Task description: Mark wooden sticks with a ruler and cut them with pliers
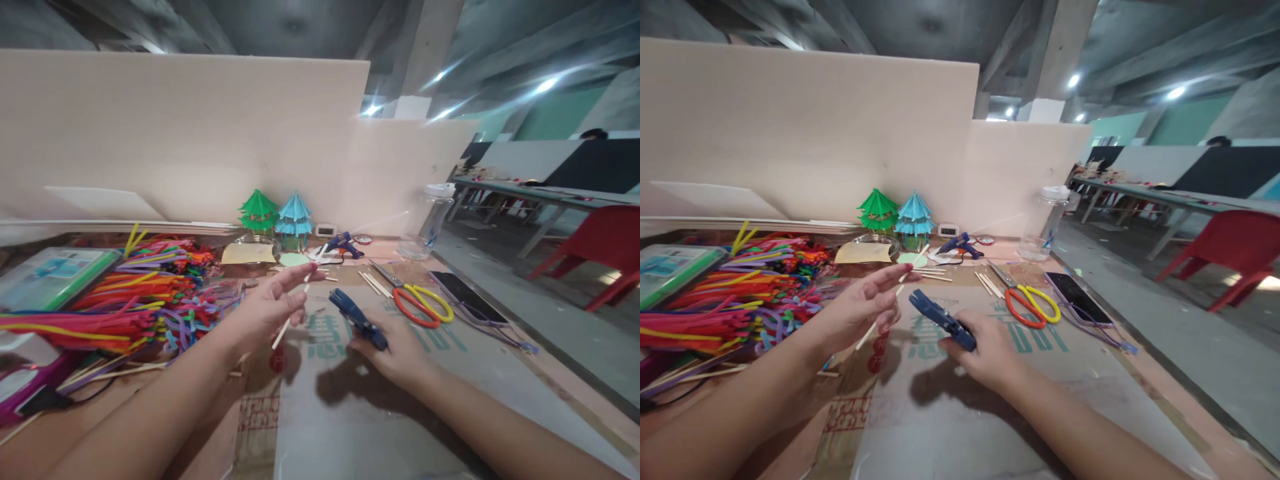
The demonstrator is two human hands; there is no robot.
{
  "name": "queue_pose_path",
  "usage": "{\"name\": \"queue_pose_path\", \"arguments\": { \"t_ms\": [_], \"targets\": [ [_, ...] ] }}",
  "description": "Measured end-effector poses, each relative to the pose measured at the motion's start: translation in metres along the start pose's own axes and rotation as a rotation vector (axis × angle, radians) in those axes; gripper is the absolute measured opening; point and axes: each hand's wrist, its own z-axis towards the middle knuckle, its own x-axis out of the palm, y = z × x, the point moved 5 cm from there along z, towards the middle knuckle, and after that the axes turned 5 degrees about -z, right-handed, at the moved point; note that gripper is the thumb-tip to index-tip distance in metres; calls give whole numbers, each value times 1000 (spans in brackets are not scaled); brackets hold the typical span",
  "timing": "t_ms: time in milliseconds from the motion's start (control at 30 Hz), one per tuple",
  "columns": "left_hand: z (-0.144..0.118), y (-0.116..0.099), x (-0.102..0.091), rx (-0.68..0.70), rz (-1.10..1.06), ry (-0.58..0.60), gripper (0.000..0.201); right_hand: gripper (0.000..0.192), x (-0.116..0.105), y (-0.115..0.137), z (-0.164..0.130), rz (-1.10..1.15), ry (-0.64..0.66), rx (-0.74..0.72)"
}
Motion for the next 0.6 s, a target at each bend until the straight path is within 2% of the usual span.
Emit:
{"name": "queue_pose_path", "arguments": {
  "t_ms": [67, 133, 200, 267, 333, 433, 600],
  "targets": [
    [9, 6, -18, -24, 85, -82, 59, 30, -1, 1, -3, -69, -26, -68],
    [21, 13, -38, -64, 181, -163, 50, 25, 3, 6, -4, -174, 4, -148],
    [38, 19, -54, -105, 268, -223, 36, 21, 11, 14, -4, -303, 81, -232],
    [57, 22, -65, -144, 340, -251, 33, 20, 19, 22, -1, -417, 180, -334],
    [76, 24, -70, -179, 398, -262, 35, 20, 26, 26, 4, -477, 248, -431],
    [105, 29, -74, -234, 459, -271, 36, 22, 32, 23, 14, -469, 271, -516],
    [150, 38, -81, -277, 508, -310, 36, 23, 38, 7, 21, -397, 234, -498]
  ]
}}
